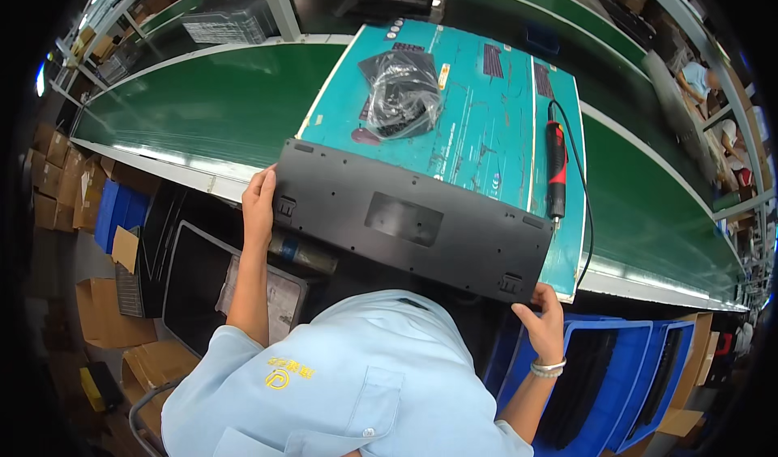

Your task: Assembling laptop components and keyboards onto chassis at a production line.

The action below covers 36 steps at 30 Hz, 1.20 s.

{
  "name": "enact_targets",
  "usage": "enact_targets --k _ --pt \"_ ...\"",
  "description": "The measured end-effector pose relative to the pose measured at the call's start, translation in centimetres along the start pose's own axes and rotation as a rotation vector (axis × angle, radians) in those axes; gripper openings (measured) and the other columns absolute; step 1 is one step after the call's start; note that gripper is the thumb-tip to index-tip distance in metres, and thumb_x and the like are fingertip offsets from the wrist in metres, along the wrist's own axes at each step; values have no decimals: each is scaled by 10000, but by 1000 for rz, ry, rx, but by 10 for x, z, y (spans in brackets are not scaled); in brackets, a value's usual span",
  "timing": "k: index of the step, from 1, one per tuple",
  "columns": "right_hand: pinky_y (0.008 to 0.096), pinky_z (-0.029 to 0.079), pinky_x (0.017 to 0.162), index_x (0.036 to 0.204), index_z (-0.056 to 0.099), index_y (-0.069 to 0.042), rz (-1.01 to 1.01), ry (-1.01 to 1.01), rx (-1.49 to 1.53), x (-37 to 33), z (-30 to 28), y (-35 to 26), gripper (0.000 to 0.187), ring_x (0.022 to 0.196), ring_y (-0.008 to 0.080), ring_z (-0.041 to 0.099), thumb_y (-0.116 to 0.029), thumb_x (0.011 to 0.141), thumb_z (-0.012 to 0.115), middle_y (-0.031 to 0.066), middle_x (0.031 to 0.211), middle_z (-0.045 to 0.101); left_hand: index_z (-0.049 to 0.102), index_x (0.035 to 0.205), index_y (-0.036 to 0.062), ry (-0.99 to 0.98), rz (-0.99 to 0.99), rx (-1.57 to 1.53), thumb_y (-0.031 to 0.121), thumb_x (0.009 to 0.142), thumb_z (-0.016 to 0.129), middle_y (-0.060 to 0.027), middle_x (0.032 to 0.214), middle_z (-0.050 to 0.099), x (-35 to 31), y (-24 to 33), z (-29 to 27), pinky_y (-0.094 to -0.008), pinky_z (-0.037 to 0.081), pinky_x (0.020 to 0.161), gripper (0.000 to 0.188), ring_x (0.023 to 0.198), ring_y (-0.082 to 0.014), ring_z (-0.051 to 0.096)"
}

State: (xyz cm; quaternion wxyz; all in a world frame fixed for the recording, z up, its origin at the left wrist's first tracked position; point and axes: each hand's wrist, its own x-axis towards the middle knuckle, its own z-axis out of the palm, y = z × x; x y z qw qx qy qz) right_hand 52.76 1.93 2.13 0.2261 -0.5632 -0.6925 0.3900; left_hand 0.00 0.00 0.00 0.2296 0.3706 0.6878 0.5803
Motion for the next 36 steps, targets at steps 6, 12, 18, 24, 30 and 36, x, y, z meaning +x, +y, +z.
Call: enact_targets --k 6,12,18,24,30,36 --pt "254 519 780 1049 515 -20 26 195 566 -4 -12 -15 307 908 242 674 -306 953 568 164 947 677 567 1286 -11 -296 45 -126 194 917 621 -53 1037 532 -14 48 -29 -266 409 838 426 952 -164 501" --pt "266 539 750 1079 520 -23 -74 239 874 11 -4 -38 281 908 242 683 -282 1029 424 169 959 671 599 1212 -9 -230 371 -160 125 770 721 -60 1053 539 -6 36 -8 -259 402 867 478 964 -171 514" --pt "310 521 848 1261 417 -56 -157 257 1073 7 37 -46 348 974 274 663 -281 1002 470 216 1132 627 621 1122 -5 -369 342 -226 77 754 701 -66 1028 599 33 21 7 -251 410 857 386 905 -160 536" --pt "298 473 889 1253 483 -14 -246 239 445 0 97 -51 402 940 245 620 3 856 543 172 1181 609 629 1089 -5 -355 163 -406 79 776 677 -63 983 658 50 3 26 -252 433 828 328 841 -139 552" --pt "310 470 898 1132 566 0 -34 1 300 -1 76 -89 279 953 249 617 15 857 522 155 1150 611 629 1079 -17 -368 174 -600 154 797 705 -56 974 667 39 -11 33 -258 451 815 338 834 -131 571" --pt "321 506 791 1094 572 9 -410 52 950 -12 36 -112 232 796 222 625 11 874 499 129 907 653 620 1101 -19 -236 148 -688 293 842 716 -74 1005 675 14 9 39 -275 474 820 417 869 -146 618"
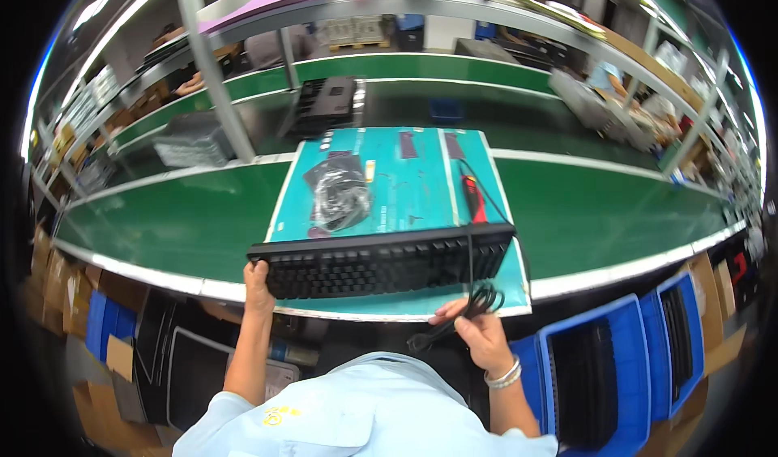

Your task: Assembling laptop components and keyboards onto chassis at a production line.

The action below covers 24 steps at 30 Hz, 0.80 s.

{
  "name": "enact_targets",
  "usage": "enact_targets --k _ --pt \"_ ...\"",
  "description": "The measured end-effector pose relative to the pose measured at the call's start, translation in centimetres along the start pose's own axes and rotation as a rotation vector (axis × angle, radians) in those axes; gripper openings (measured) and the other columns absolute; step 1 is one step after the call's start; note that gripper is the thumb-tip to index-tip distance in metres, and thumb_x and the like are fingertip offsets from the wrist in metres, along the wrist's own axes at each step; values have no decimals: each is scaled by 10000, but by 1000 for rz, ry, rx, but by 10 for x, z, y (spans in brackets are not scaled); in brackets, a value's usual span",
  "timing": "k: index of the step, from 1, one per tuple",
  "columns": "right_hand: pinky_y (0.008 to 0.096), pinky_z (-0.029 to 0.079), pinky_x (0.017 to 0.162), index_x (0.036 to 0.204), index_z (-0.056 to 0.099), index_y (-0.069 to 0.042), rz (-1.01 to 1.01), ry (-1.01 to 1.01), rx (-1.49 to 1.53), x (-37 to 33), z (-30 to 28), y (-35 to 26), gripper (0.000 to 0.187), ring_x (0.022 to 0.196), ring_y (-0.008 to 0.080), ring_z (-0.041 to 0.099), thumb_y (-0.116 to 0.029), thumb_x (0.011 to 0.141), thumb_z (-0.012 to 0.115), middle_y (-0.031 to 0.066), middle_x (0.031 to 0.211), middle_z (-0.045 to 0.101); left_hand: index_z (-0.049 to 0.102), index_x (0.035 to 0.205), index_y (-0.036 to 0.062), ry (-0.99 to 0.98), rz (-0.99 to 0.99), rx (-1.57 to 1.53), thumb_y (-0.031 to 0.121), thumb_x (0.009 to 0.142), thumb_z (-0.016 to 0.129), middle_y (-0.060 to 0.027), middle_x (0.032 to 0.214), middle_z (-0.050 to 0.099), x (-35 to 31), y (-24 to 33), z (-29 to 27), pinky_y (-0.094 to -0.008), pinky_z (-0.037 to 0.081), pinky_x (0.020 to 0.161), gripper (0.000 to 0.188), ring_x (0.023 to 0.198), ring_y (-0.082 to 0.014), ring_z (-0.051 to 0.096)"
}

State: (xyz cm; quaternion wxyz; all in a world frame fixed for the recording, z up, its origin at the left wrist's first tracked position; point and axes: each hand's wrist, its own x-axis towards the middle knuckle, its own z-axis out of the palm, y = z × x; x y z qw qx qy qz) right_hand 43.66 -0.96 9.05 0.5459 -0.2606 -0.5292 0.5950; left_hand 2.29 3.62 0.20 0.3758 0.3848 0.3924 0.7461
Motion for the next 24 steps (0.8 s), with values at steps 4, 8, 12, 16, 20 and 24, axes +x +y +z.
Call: enact_targets --k 4,8,12,16,20,24 --pt "278 510 671 1210 530 23 -19 1 -163 14 -29 -69 327 675 200 603 9 884 503 125 829 636 602 1156 -14 -73 -241 -130 362 880 680 -113 1091 674 4 8 44 -316 505 853 473 944 -195 653" --pt "231 479 571 1285 509 5 -86 321 -161 37 -79 -102 365 610 144 570 -61 927 531 94 799 618 575 1243 2 -211 -500 -271 490 917 589 -162 1209 640 12 12 173 -351 519 902 588 1040 -269 658" --pt "218 467 545 1250 539 15 -150 538 -103 57 -162 -102 335 614 119 572 -98 935 536 70 888 635 562 1265 19 -348 -726 -303 485 883 646 -185 1247 613 9 -12 308 -410 510 935 608 1080 -297 636" --pt "237 485 582 1188 577 20 -100 660 -20 69 -221 -103 296 664 132 590 -131 934 557 82 917 647 583 1222 35 -343 -817 -283 477 871 666 -169 1191 645 5 -94 400 -419 529 901 570 1022 -285 657" --pt "273 505 663 1139 606 33 9 687 111 97 -268 -100 301 744 169 612 -180 928 577 104 925 664 568 1196 -7 -220 -944 -340 417 898 651 -174 1085 674 -2 -181 463 -391 579 787 525 900 -260 693" --pt "308 524 743 1091 634 45 110 755 244 124 -320 -103 324 825 207 635 -229 923 596 126 933 681 558 1258 62 -357 -1028 -411 467 892 632 -190 1218 628 -23 -184 528 -434 523 897 551 1038 -305 649"
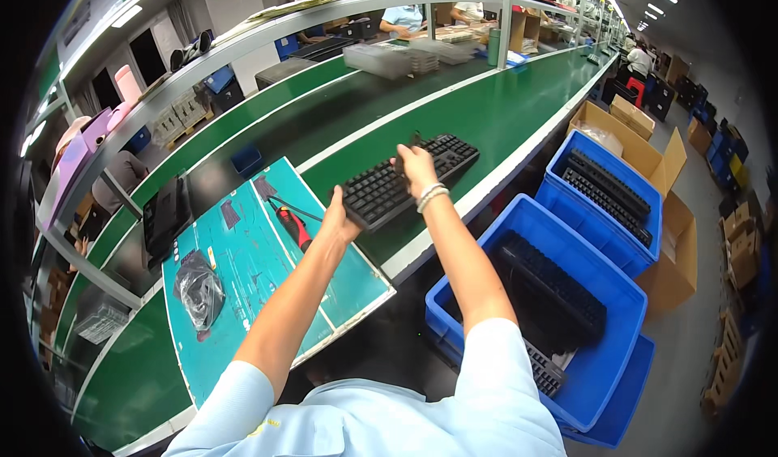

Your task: Assembling laptop components and keyboards onto chassis at a production line.

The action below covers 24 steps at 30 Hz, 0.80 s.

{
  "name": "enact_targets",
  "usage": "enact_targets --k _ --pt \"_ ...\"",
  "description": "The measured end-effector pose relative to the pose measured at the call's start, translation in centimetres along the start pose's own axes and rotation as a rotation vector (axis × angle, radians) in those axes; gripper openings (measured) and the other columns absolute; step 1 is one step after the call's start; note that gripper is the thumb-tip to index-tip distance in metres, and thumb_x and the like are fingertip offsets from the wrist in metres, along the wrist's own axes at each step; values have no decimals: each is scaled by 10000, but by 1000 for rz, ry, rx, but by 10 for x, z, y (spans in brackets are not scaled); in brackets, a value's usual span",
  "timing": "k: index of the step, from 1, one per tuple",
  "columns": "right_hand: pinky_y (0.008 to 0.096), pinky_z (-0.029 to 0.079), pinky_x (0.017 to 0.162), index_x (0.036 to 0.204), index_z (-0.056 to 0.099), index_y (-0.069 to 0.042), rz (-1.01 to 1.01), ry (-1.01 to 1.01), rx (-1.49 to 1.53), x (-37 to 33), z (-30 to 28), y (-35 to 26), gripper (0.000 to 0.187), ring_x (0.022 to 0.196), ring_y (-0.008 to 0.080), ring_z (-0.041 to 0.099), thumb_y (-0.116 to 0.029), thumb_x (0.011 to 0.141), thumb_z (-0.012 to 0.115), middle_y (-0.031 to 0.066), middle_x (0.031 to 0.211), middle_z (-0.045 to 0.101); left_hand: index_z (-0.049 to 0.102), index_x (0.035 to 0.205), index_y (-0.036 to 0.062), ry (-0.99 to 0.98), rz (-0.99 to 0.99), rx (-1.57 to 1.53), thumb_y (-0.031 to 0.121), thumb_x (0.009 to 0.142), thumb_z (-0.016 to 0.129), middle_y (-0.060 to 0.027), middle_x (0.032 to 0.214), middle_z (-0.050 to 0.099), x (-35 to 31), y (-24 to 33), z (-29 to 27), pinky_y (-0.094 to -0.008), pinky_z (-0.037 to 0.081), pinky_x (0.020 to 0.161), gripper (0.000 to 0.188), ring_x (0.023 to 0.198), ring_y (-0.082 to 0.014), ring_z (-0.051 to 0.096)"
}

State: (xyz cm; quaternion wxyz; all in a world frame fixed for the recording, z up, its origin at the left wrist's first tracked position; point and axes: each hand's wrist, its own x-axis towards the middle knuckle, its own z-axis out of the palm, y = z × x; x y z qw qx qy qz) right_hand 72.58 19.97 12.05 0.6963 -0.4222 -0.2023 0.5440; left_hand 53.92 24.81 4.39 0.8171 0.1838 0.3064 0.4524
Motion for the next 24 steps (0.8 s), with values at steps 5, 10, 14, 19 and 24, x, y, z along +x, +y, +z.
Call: enact_targets --k 5,10,14,19,24 --pt "298 496 860 1139 636 60 -559 -82 -755 -23 75 46 378 996 217 635 -240 911 600 145 1108 678 477 1313 -62 -31 -89 741 328 931 588 -238 1317 528 -15 34 18 -400 485 968 557 1172 -322 569" --pt "320 471 908 1155 653 -29 -1040 -523 -998 -90 114 103 309 1028 236 629 -144 870 624 96 1161 667 473 1348 -47 -337 496 945 154 899 556 -216 1291 550 -71 95 -37 -338 460 973 498 1146 -280 568" --pt "342 424 952 1138 648 -113 -1166 -747 -1082 -136 138 155 281 1055 217 610 -183 866 634 43 1154 656 575 1240 -33 -137 610 866 101 923 546 -180 1137 647 -180 134 -114 -309 489 901 346 1046 -232 620" --pt "337 420 950 1148 636 -95 -921 -1424 -1273 -189 169 216 305 1098 215 587 -227 874 656 58 1165 644 597 1193 -4 529 857 633 116 956 527 -119 1015 677 -341 156 -250 -255 496 795 274 872 -171 651" --pt "373 411 991 1199 611 -93 -989 -1790 -1154 -244 227 282 396 1179 279 550 -274 852 672 87 1265 589 596 1186 11 1234 853 285 128 950 525 -102 991 676 -527 54 -422 -251 498 763 273 829 -166 644"
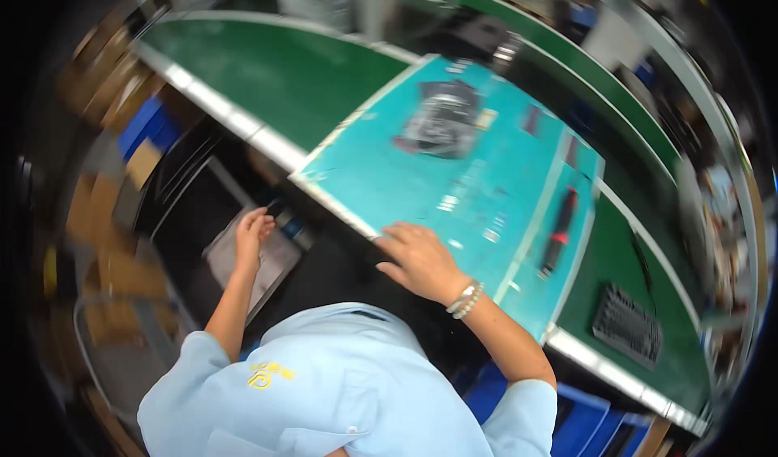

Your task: Assembling laptop components and keyboards onto chassis at a production line.

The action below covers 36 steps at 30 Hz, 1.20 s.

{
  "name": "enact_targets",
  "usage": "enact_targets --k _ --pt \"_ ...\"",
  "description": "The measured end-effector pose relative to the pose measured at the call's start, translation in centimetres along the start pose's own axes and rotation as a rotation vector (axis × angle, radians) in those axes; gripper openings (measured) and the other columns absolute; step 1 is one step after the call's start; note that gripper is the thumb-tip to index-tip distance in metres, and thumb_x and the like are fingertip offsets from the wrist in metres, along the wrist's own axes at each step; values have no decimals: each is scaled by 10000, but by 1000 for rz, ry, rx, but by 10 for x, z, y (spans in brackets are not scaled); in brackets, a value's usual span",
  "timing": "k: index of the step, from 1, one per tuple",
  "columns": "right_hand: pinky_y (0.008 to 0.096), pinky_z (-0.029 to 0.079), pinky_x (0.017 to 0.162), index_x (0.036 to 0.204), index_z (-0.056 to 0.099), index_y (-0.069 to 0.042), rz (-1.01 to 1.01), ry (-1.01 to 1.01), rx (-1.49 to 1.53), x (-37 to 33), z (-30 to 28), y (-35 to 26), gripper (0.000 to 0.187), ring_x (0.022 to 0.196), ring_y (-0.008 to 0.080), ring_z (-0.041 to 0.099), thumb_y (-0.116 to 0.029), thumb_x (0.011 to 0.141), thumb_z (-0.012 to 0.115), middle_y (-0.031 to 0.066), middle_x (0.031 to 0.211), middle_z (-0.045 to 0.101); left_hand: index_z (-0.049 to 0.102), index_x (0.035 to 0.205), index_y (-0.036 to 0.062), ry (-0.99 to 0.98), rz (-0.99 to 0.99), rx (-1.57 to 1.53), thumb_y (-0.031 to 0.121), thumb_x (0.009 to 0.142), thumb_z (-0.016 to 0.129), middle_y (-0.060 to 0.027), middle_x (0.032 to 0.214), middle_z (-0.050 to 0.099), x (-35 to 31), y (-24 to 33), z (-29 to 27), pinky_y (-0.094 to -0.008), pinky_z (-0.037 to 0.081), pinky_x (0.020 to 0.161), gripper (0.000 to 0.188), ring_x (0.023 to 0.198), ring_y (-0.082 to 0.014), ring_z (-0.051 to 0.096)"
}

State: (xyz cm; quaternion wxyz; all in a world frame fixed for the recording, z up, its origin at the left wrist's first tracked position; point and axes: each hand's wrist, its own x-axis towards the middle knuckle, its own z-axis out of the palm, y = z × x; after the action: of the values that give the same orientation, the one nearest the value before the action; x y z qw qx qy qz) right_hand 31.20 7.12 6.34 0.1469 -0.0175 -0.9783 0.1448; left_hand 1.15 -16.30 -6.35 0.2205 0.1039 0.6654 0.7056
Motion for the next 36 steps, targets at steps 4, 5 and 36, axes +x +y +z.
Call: enact_targets --k 4,5,36 --pt "447 360 1063 1313 526 -100 -87 -104 -25 77 42 -27 569 1288 333 465 -284 806 707 111 1370 505 637 1093 -1 458 -133 227 115 913 520 -106 965 676 -71 -115 -181 -271 497 736 244 816 -186 644" --pt "471 340 1082 1352 492 -104 -73 -110 -94 96 53 -34 626 1316 341 437 -278 793 715 115 1405 474 653 1053 -1 531 -146 397 106 897 519 -105 949 675 -92 -133 -210 -290 499 733 232 822 -207 649" --pt "446 281 1139 1377 489 -130 -29 120 -204 191 145 -30 521 1346 305 417 -127 874 623 87 1438 469 594 1121 -90 839 -461 456 213 816 663 -216 1020 670 -144 -129 -329 -357 515 784 435 880 -315 655"
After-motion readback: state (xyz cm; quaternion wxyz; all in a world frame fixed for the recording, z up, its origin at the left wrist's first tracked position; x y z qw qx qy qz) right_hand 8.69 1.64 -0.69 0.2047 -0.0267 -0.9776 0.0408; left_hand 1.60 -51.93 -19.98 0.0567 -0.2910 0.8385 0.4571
